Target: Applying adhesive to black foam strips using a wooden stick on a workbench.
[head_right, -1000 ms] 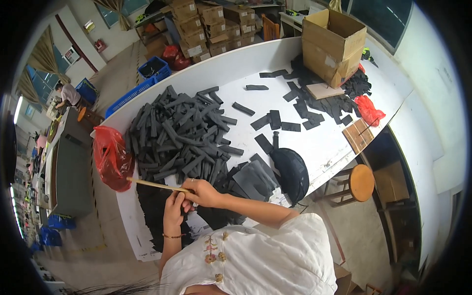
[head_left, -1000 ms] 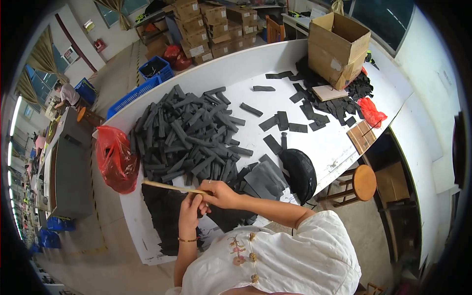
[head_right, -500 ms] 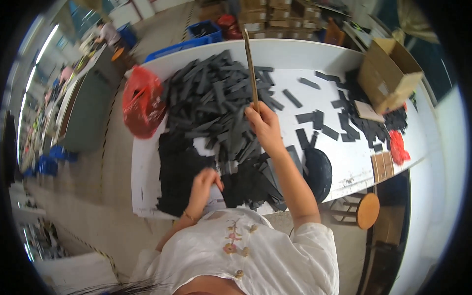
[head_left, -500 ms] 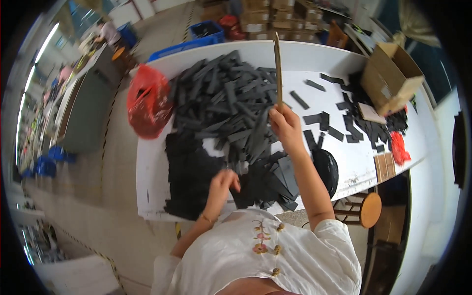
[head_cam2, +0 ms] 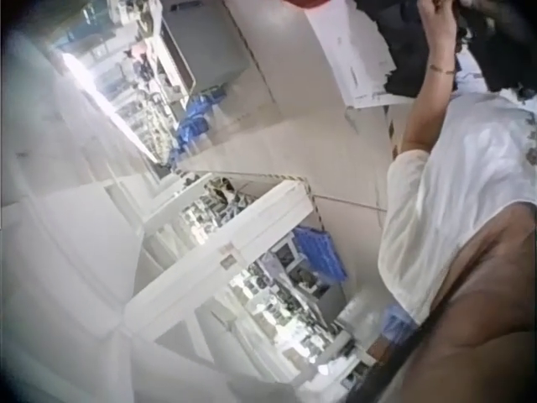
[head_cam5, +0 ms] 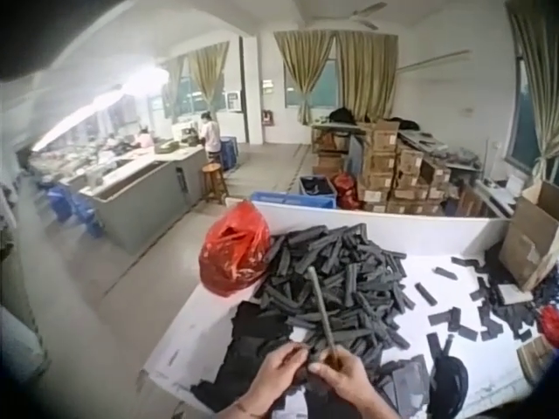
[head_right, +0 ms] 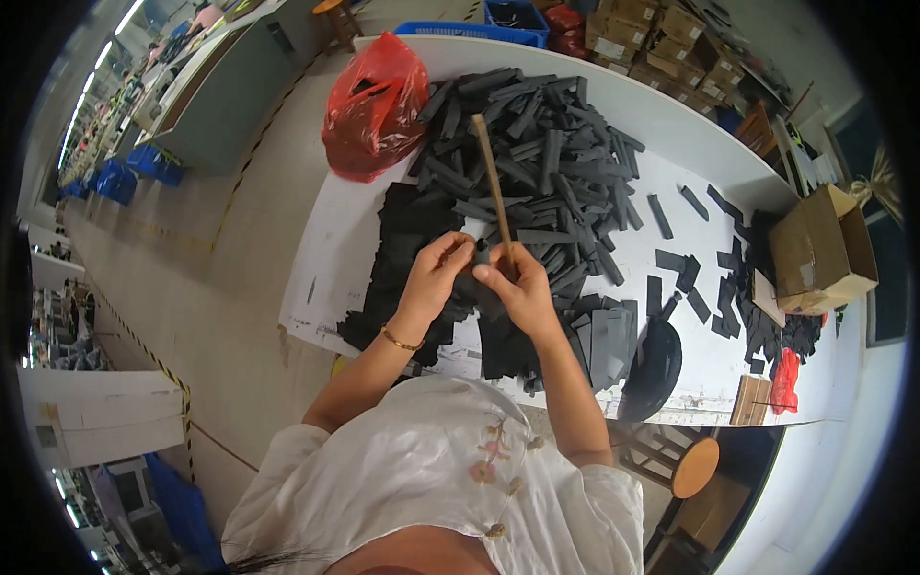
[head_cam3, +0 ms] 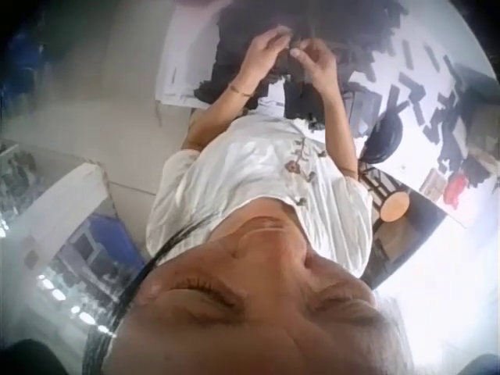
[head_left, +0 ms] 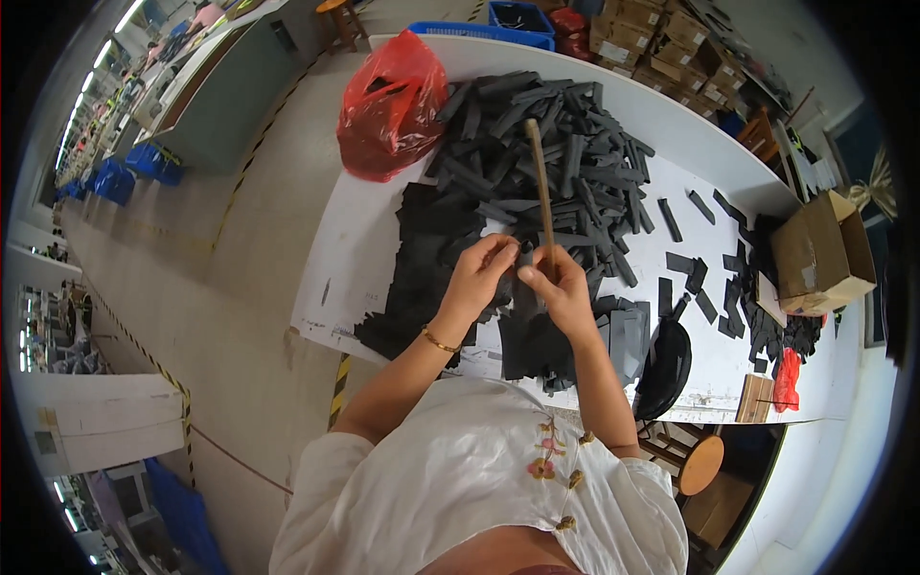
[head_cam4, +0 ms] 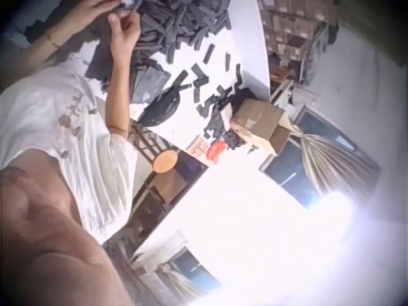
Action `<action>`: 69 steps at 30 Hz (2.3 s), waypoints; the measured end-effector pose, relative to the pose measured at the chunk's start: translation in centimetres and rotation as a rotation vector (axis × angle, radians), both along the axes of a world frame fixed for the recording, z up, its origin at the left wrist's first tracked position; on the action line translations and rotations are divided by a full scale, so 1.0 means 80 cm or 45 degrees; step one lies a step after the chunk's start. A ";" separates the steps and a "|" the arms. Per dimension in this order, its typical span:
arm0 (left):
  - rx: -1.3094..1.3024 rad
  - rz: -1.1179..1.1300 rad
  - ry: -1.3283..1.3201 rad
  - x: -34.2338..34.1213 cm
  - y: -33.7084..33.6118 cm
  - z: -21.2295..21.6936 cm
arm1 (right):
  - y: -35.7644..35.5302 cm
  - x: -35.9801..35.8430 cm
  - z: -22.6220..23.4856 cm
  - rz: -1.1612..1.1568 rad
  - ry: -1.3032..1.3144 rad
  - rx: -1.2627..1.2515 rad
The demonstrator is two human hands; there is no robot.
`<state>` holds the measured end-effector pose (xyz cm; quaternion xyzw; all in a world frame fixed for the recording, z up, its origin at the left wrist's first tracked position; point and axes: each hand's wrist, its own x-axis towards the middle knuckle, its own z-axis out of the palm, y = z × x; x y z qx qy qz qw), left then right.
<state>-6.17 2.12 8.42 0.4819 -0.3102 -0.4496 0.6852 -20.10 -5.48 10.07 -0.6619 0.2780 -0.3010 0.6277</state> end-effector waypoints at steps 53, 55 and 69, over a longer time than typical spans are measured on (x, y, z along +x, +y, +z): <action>-0.011 -0.594 -2.178 0.084 -0.061 -0.162 | -0.086 -0.129 -0.138 -0.272 0.788 -0.485; -0.047 -0.465 -2.347 0.069 -0.058 -0.154 | -0.070 -0.171 -0.140 -0.301 0.785 -0.502; 0.173 -0.494 -0.993 0.144 -0.024 -0.138 | -0.071 -0.134 -0.161 -0.174 0.700 -0.330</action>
